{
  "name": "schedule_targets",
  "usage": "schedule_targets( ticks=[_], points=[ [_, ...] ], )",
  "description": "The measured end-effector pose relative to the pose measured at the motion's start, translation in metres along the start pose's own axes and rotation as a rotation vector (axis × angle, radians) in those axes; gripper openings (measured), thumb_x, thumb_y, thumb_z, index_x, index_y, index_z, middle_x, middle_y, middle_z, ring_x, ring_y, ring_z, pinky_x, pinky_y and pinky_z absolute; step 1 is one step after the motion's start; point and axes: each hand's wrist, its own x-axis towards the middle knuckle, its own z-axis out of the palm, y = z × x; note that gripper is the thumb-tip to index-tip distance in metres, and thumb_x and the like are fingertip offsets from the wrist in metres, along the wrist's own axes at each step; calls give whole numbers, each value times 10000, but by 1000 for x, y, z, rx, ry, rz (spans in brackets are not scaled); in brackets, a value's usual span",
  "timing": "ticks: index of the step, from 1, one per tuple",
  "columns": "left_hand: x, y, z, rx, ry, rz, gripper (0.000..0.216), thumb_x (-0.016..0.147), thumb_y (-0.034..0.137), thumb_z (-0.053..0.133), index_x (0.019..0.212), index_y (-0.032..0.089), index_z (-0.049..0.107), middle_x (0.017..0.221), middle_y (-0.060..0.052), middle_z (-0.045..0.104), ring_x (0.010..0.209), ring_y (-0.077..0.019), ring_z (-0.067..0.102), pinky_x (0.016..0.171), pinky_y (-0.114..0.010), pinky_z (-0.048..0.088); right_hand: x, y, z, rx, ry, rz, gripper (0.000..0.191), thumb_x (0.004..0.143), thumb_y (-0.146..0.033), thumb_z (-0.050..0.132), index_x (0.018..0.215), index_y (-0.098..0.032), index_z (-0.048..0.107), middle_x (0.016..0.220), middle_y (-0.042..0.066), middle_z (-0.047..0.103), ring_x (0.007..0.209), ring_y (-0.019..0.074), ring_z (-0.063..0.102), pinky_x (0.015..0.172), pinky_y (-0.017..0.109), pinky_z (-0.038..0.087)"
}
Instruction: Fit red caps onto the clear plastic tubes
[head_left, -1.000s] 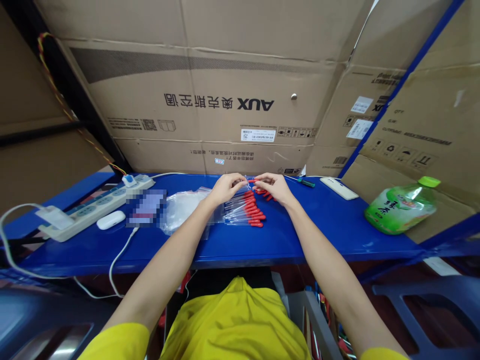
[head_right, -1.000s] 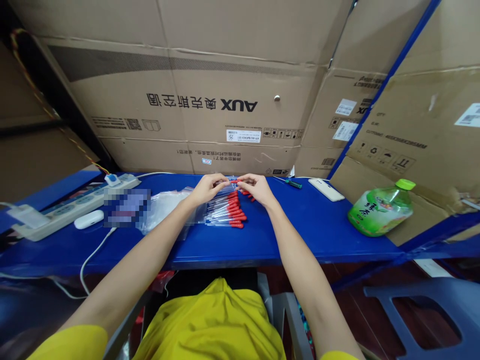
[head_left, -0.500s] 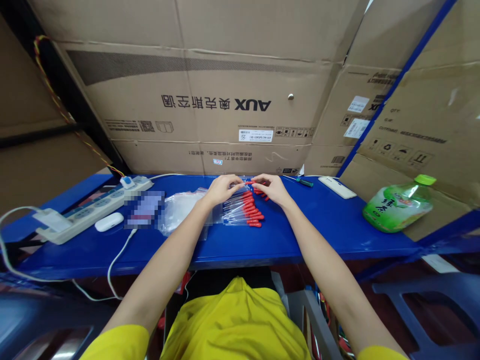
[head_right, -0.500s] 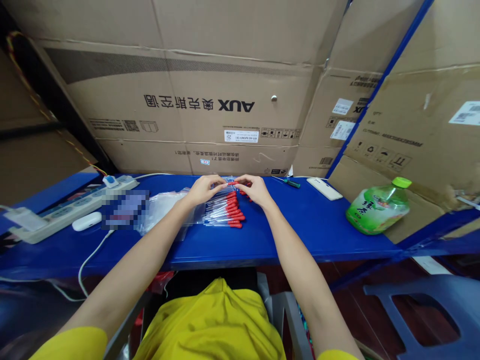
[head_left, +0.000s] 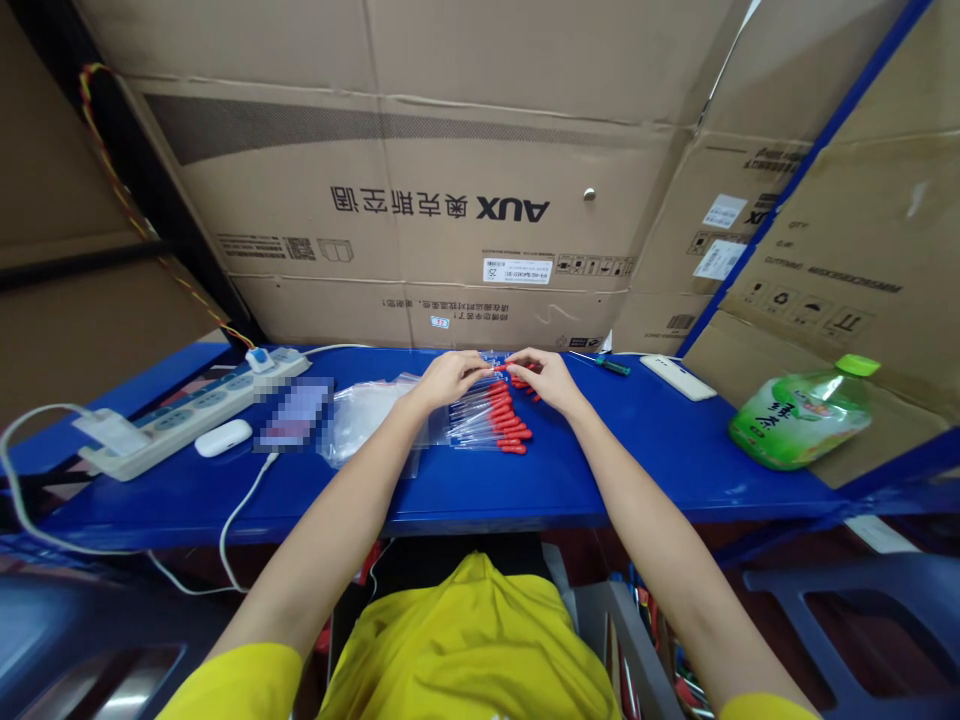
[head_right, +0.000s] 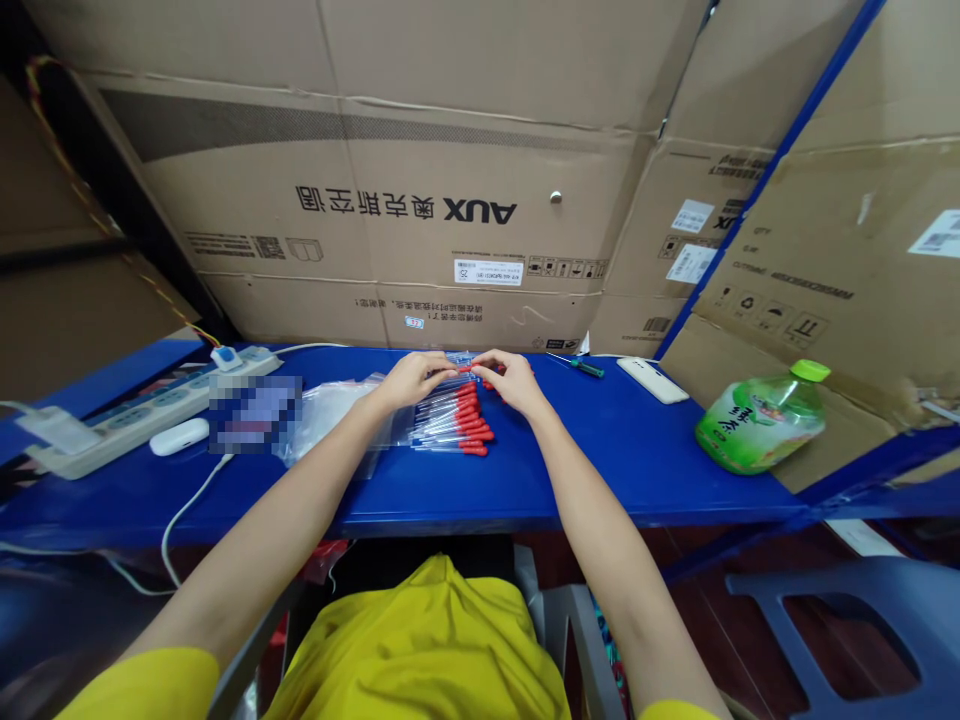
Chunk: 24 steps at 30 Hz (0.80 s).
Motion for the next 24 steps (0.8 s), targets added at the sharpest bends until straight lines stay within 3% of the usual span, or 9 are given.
schedule_targets(
  ticks=[10, 18, 24],
  points=[
    [-3, -6, 5, 117, 14, -183, 405, 1071, 420, 422, 1188, 230, 760, 1200, -71, 780, 1109, -249, 707, 887, -317, 496, -1, 5, 2, -267, -69, -85, 214, 889, -379, 712, 1006, -214, 784, 919, 51, 800, 820, 206, 716, 787, 325, 529],
    [-8, -25, 16, 182, -106, -234, 245, 950, 300, 597, 1093, 237, 786, 1088, -65, 781, 1008, -227, 703, 824, -288, 500, 3, 16, 7, -515, -104, -154, 168, 943, -319, 697, 1039, -241, 810, 973, 52, 799, 869, 225, 656, 814, 342, 480],
    [-8, -25, 18, 174, -92, -262, 212, 880, 286, 669, 1054, 253, 786, 1021, -43, 778, 925, -210, 697, 750, -268, 482, 5, 23, 8, -573, -85, -136, 203, 986, -255, 621, 1059, -242, 810, 1090, 55, 806, 957, 248, 673, 899, 369, 479]
  ],
)
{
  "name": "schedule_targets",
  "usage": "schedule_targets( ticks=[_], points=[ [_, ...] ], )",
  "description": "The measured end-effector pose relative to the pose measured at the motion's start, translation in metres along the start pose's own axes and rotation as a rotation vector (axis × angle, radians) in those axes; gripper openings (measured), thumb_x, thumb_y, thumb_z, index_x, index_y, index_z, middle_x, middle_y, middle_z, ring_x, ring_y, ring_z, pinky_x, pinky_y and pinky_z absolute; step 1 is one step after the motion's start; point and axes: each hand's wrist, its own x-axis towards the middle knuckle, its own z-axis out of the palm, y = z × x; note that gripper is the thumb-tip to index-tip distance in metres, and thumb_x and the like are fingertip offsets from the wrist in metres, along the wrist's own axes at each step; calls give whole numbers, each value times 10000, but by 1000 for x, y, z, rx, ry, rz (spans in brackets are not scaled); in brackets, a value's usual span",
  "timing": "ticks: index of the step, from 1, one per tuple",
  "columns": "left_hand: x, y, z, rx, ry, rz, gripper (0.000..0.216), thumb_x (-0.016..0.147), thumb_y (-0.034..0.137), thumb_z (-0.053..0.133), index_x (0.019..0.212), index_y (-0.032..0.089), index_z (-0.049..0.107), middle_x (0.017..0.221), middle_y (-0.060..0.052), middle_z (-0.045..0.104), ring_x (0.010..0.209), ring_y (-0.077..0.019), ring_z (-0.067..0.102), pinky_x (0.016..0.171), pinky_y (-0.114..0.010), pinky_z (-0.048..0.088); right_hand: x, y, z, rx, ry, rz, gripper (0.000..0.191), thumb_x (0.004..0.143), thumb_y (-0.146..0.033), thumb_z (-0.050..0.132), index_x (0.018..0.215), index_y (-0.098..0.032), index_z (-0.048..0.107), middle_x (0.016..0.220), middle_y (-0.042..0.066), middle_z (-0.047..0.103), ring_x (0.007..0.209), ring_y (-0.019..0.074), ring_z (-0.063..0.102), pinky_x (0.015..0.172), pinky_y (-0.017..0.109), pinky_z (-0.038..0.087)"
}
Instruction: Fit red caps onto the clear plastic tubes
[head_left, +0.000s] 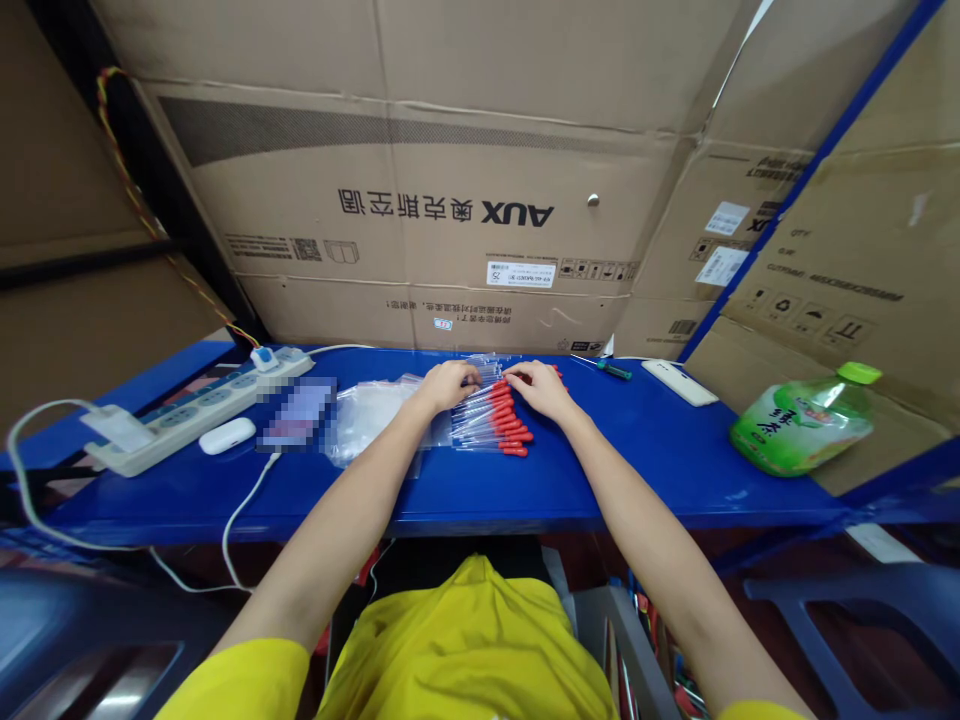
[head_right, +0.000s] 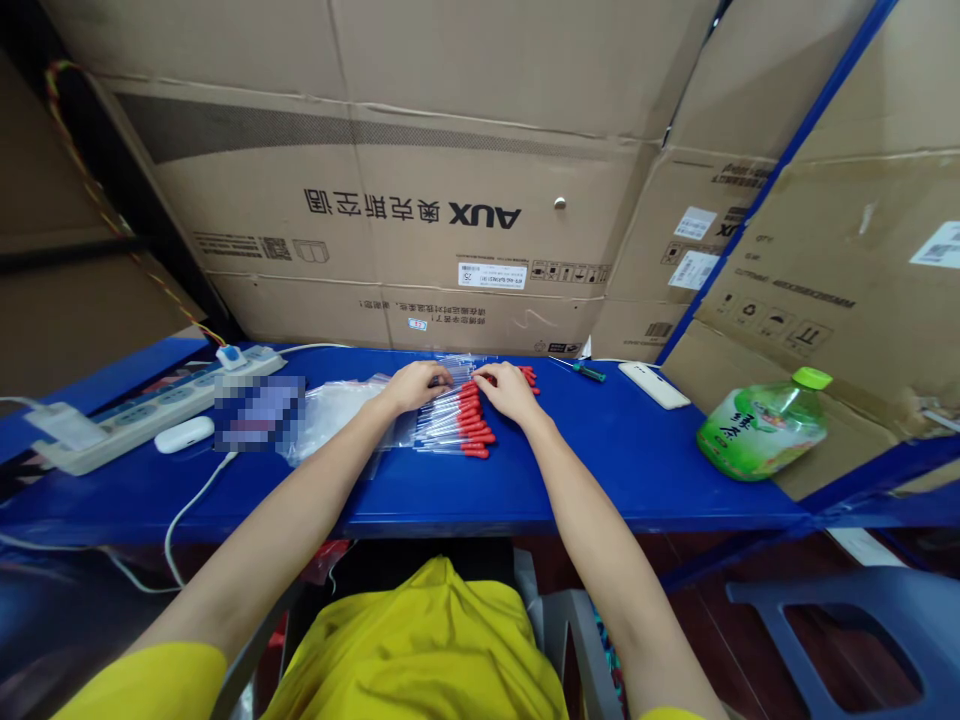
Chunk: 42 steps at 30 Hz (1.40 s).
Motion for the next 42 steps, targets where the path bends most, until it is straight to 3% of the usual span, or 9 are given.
schedule_targets(
  ticks=[10, 15, 21, 29, 33, 39, 42],
  points=[
    [3, -3, -1, -23, -60, -54, 210, 840, 236, 674, 1018, 246, 787, 943, -26, 803, 856, -203, 726, 708, -266, 479, -1, 5, 0, -75, 19, 56, 210, 967, -218, 611, 1029, -232, 811, 1057, 64, 802, 961, 262, 675, 920, 394, 485],
    [3, -4, 2, 31, -81, -58, 139, 846, 256, 655, 913, 226, 772, 926, -40, 806, 847, -204, 731, 692, -262, 482, -1, 10, 3, -116, 22, 58, 199, 968, -225, 624, 1042, -218, 808, 1050, 78, 791, 975, 263, 642, 931, 399, 471],
    [-1, 8, -6, 119, -95, -90, 140, 932, 257, 581, 944, 215, 714, 1086, -72, 790, 1000, -238, 730, 817, -292, 517, -3, 9, 5, -176, 4, 83, 209, 985, -240, 609, 1076, -221, 796, 1102, 76, 772, 1051, 268, 584, 992, 409, 446],
    [-1, 18, -14, -86, 86, -58, 331, 977, 130, 457, 1293, 182, 540, 1022, -101, 767, 982, -259, 723, 851, -339, 513, -7, 15, -22, -295, 50, 216, 248, 980, -223, 570, 1115, -228, 778, 1131, 99, 738, 1101, 296, 597, 960, 412, 459],
    [1, 20, -10, -157, 115, 15, 340, 928, 59, 432, 1212, 171, 582, 1061, -113, 745, 1006, -251, 702, 880, -345, 509, -11, 29, -35, -239, -33, 252, 239, 948, -214, 602, 1109, -248, 775, 997, 59, 746, 960, 248, 643, 861, 351, 480],
    [3, 26, -4, -167, 151, 0, 191, 1024, 192, 386, 1084, 178, 566, 1097, -136, 724, 1029, -264, 684, 896, -365, 501, -12, 36, -32, -304, -6, 149, 381, 884, -264, 692, 1262, -230, 723, 1089, 99, 686, 1070, 284, 585, 958, 388, 477],
    [2, 33, -6, -119, 121, -46, 248, 1081, 351, 375, 1081, 197, 570, 1048, -120, 738, 1005, -279, 702, 855, -358, 498, -13, 36, -28, -338, -14, 147, 496, 865, -215, 665, 1361, -234, 678, 1172, 118, 657, 1129, 308, 542, 1008, 414, 463]
  ],
)
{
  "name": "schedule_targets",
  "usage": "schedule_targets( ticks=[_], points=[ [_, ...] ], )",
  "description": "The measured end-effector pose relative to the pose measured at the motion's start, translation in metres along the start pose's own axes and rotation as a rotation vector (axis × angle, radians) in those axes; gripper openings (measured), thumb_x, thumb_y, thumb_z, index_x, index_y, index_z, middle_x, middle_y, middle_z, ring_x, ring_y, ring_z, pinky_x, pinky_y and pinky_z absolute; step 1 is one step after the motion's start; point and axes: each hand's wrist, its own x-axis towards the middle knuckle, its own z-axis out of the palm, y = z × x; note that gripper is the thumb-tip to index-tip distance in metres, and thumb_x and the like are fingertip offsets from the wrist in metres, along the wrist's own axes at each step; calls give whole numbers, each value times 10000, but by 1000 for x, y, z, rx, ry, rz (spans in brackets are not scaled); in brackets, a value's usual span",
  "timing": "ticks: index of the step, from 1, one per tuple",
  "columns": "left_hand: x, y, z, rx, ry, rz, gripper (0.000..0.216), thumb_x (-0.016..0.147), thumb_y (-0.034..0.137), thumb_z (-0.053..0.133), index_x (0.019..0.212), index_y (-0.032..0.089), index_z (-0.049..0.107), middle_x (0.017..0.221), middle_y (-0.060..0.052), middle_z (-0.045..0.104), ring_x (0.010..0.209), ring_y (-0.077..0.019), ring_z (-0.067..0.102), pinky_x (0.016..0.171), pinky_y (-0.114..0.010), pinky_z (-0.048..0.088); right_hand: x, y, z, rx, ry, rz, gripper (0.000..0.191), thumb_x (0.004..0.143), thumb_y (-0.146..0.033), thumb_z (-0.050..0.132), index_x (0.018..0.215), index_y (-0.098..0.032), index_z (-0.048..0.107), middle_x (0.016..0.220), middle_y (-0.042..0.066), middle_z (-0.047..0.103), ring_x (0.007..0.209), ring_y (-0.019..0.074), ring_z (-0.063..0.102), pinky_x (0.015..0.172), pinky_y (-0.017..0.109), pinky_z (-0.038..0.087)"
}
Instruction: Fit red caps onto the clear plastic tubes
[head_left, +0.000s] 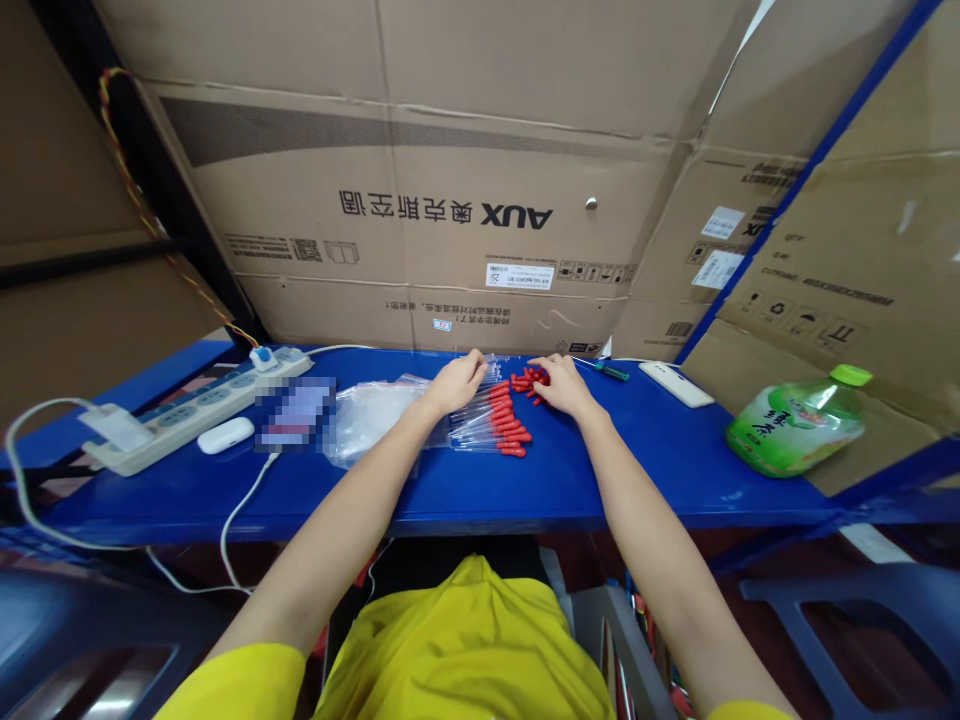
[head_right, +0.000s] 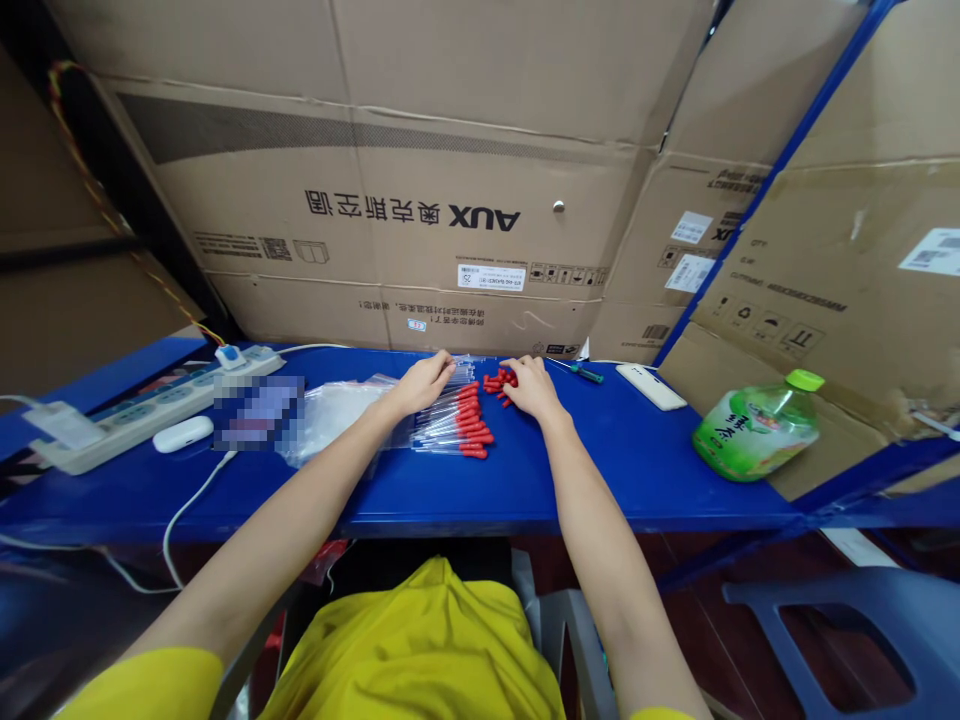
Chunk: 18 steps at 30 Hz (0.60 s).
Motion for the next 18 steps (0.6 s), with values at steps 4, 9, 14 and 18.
schedule_targets(
  ticks=[4, 9, 14, 18],
  points=[
    [-3, 8, -2, 79, -52, -4, 324, 1097, 449, 354, 1124, 236, 597, 1043, -91, 756, 996, -281, 718, 821, -333, 482, -1, 7, 2, -24, -3, 55, 548, 864, -182, 629, 1411, -204, 647, 1206, 143, 665, 1141, 332, 532, 1041, 445, 445],
    [-5, 11, -4, 137, -90, 8, 390, 1105, 460, 306, 1119, 250, 633, 1028, -80, 766, 982, -270, 717, 797, -317, 466, 1, 26, 7, 5, -34, 127, 490, 865, -145, 613, 1348, -177, 686, 1211, 142, 701, 1145, 309, 588, 1051, 424, 452],
    [-5, 11, -5, 123, -74, 22, 422, 1099, 482, 311, 1095, 242, 659, 1016, -82, 767, 987, -267, 715, 792, -314, 462, 5, 39, 11, 116, -35, 172, 508, 875, -116, 555, 1368, -176, 662, 1229, 106, 730, 1112, 252, 642, 1048, 379, 479],
    [-5, 13, -6, 127, -71, 25, 439, 1099, 479, 297, 1102, 237, 663, 1016, -86, 767, 987, -272, 716, 786, -317, 462, 4, 45, 13, 42, 48, 265, 542, 895, -129, 508, 1423, -144, 628, 1320, 145, 694, 1254, 305, 573, 1138, 444, 417]
  ],
)
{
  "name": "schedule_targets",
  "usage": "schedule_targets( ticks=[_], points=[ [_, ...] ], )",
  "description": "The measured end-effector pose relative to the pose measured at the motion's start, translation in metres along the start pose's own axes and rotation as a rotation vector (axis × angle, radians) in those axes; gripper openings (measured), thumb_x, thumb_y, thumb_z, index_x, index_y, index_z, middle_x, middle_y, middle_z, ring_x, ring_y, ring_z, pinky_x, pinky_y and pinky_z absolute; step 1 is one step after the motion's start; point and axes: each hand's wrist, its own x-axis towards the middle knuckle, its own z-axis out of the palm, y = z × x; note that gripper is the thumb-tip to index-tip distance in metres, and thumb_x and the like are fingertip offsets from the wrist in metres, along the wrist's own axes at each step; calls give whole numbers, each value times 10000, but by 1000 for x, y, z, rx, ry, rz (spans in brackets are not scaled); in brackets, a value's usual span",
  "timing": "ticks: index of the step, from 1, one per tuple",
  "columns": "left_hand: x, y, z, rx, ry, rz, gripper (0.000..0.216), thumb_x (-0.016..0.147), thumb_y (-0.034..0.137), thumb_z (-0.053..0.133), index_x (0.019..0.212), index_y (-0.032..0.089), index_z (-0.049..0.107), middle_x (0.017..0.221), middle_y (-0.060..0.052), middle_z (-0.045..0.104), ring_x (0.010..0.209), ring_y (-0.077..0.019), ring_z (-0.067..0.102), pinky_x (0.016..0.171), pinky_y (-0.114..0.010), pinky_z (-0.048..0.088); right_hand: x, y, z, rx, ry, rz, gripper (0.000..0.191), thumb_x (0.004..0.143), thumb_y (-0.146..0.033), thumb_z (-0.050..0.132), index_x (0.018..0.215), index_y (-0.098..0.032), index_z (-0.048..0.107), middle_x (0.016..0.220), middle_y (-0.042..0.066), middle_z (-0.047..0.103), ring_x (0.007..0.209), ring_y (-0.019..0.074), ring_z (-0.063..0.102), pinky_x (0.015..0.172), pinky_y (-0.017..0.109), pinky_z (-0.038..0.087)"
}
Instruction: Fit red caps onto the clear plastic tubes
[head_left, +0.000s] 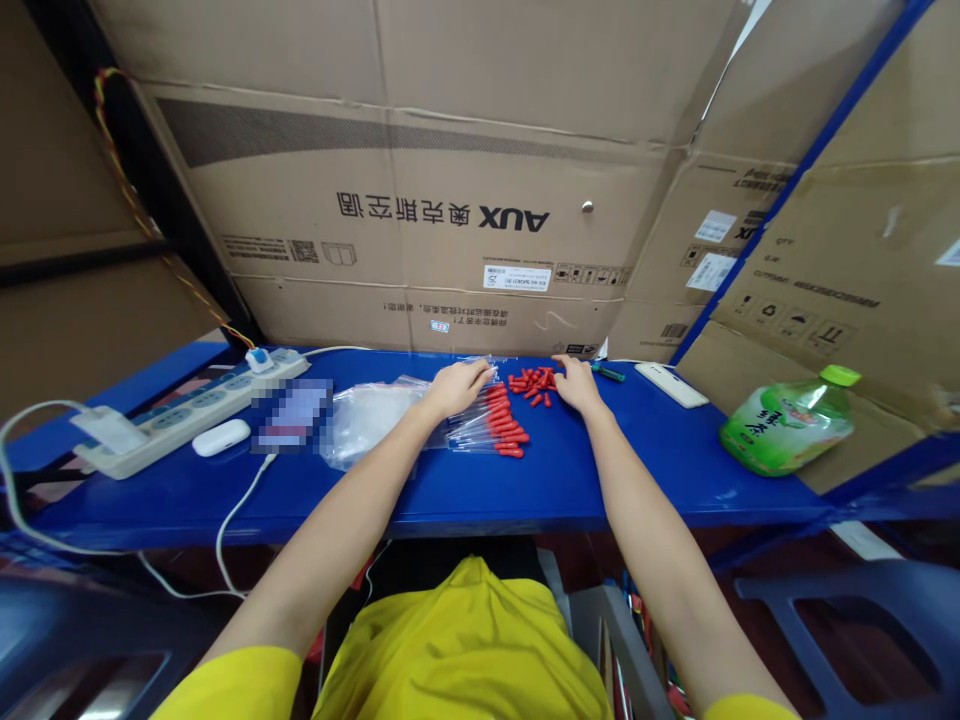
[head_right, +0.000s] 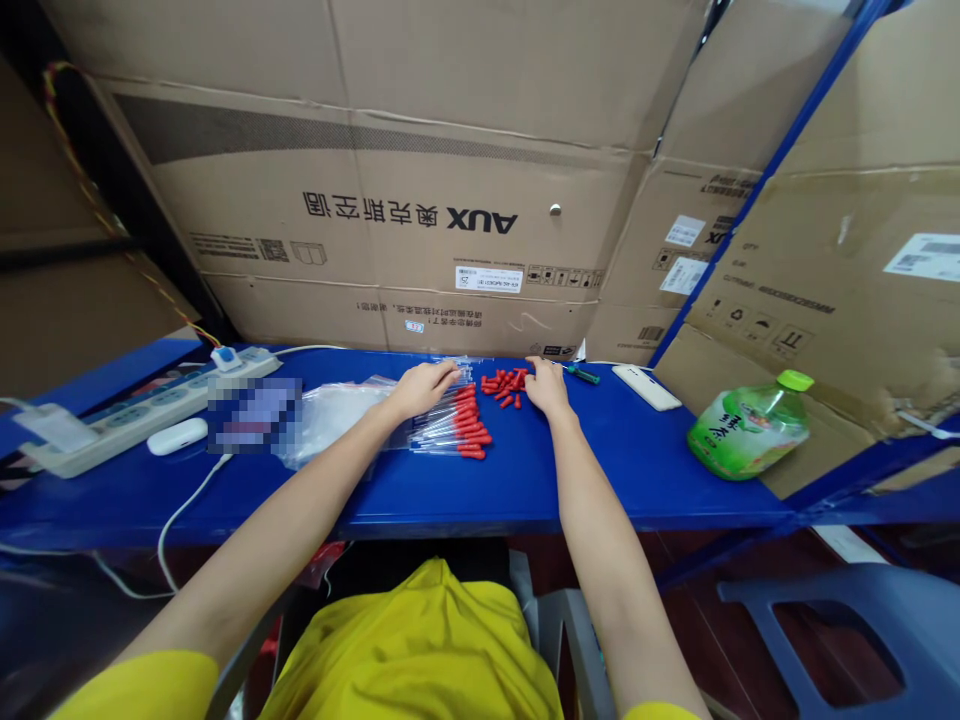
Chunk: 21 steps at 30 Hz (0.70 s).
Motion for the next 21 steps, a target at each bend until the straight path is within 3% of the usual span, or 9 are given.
schedule_targets(
  ticks=[5, 9, 13, 17, 21],
  points=[
    [0, 3, 0, 22, -9, -5, 453, 1098, 477, 281, 1110, 237, 665, 1017, -86, 768, 981, -273, 719, 771, -316, 466, -1, 6, 6, 16, -52, 65, 582, 910, -116, 429, 1451, -222, 617, 1423, 95, 658, 1357, 316, 494, 1159, 502, 398],
    [0, 3, 1, 17, -8, -19, 476, 1099, 485, 265, 1117, 237, 670, 1014, -96, 766, 973, -279, 717, 781, -321, 476, 2, 11, 10, 41, -53, 79, 475, 884, -111, 474, 1266, -254, 716, 1269, 89, 725, 1285, 316, 533, 1121, 553, 427],
    [1, 2, 3, 7, 2, -28, 454, 1099, 480, 285, 1100, 236, 668, 989, -96, 763, 949, -276, 717, 785, -321, 480, 6, 17, 11, 154, -10, 20, 392, 841, -99, 525, 1160, -231, 712, 1118, 80, 747, 1169, 261, 608, 1059, 481, 498],
    [1, 2, 4, -15, -4, -27, 420, 1095, 473, 316, 1075, 243, 666, 979, -89, 762, 947, -268, 715, 796, -317, 479, 9, 18, 11, 327, 8, -32, 479, 778, -25, 461, 1159, -192, 700, 1094, 71, 754, 1055, 198, 679, 1000, 395, 544],
    [1, 3, 3, -11, -5, -25, 415, 1091, 469, 326, 1074, 246, 676, 982, -90, 762, 954, -275, 714, 800, -319, 480, 11, 12, 10, 387, -45, -45, 491, 760, 4, 433, 1106, -180, 728, 1112, 68, 773, 1068, 180, 711, 1020, 346, 533]
  ],
)
